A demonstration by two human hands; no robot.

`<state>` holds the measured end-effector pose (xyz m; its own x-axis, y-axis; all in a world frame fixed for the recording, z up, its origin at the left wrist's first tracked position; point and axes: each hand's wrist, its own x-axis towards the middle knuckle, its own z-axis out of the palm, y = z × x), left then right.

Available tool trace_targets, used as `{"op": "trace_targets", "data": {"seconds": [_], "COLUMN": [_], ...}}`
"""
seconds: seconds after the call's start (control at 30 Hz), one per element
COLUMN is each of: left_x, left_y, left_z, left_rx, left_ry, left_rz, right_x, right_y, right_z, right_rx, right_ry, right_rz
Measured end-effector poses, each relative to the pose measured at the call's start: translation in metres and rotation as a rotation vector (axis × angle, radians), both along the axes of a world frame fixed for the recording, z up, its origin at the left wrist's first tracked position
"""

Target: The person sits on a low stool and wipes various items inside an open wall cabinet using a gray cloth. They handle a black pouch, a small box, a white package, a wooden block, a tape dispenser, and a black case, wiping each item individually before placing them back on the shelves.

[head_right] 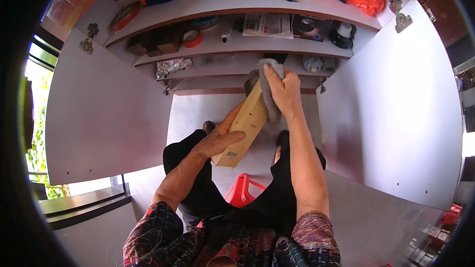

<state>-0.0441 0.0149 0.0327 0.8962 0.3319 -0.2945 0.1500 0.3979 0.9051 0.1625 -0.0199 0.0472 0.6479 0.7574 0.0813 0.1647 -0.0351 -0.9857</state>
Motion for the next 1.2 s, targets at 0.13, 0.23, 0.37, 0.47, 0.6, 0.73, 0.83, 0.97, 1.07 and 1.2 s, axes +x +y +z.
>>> {"op": "trace_targets", "data": {"seconds": [0.13,0.23,0.37,0.47,0.6,0.73,0.83,0.97,1.07,1.2], "left_x": [0.001,-0.001,0.001,0.002,0.003,0.006,-0.006,-0.013,-0.020,-0.013], "left_y": [0.001,0.005,0.007,0.007,0.009,0.016,0.028,0.040,0.033,0.012], "left_z": [0.001,-0.010,-0.008,-0.010,0.001,-0.004,-0.009,-0.027,-0.040,-0.027], "left_rx": [-0.033,-0.160,-0.289,-0.183,-0.232,-0.126,-0.116,-0.488,-0.719,-0.455], "left_ry": [-0.125,-0.259,-0.314,-0.262,-0.326,-0.333,-0.278,-0.239,-0.421,-0.272], "left_rz": [0.079,0.123,0.124,0.171,0.227,0.455,0.476,0.471,0.336,0.248], "right_x": [0.004,0.001,-0.024,-0.034,-0.055,-0.103,-0.125,-0.141,-0.140,-0.107], "right_y": [0.008,0.008,-0.003,-0.002,-0.003,-0.014,-0.029,-0.044,-0.039,-0.019], "right_z": [-0.002,0.006,0.026,0.015,0.000,-0.020,-0.021,-0.016,-0.002,0.003], "right_rx": [0.275,0.365,0.195,0.161,0.049,-0.006,-0.014,0.149,0.143,0.067], "right_ry": [0.566,0.578,0.017,-0.084,-0.015,-0.282,-0.420,-0.758,-0.855,-0.962], "right_rz": [-0.229,-0.240,0.010,-0.082,-0.094,0.026,0.162,0.375,0.447,0.320]}}
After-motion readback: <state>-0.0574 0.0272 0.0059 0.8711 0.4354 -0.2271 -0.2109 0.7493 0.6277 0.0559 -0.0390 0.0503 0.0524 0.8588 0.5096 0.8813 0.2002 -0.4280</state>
